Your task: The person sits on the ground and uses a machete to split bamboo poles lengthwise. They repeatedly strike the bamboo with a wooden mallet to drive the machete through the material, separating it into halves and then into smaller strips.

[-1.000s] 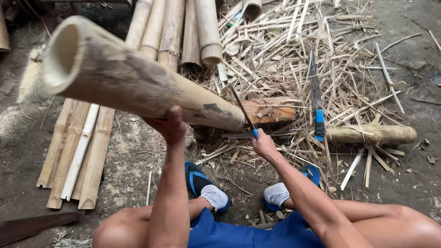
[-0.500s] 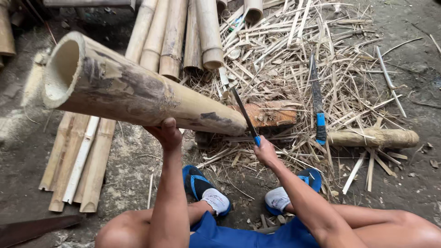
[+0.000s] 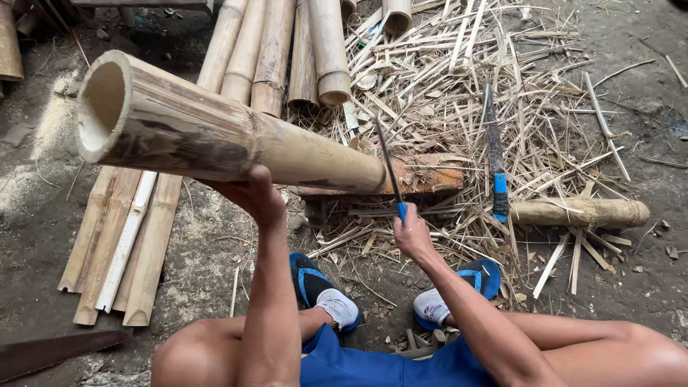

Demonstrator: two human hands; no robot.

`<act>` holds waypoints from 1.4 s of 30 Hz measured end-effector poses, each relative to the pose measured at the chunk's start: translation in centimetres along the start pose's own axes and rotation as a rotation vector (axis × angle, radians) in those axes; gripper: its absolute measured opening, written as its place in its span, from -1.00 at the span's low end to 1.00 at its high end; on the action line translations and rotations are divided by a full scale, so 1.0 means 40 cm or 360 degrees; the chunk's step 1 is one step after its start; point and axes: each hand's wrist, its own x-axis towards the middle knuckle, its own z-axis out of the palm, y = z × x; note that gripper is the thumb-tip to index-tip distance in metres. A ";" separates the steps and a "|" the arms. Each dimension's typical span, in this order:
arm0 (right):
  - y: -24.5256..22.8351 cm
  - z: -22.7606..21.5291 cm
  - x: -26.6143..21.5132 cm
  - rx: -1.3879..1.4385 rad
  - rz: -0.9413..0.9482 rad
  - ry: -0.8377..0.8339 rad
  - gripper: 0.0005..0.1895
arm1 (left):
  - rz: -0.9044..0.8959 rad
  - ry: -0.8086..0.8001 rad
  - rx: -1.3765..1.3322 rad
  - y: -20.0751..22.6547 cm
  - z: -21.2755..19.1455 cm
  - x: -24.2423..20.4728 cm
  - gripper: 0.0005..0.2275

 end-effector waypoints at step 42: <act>-0.051 -0.030 0.044 0.0007 -0.0054 -0.0137 -0.67 | 0.0051 -0.0136 -0.0023 0.054 0.047 0.039 0.08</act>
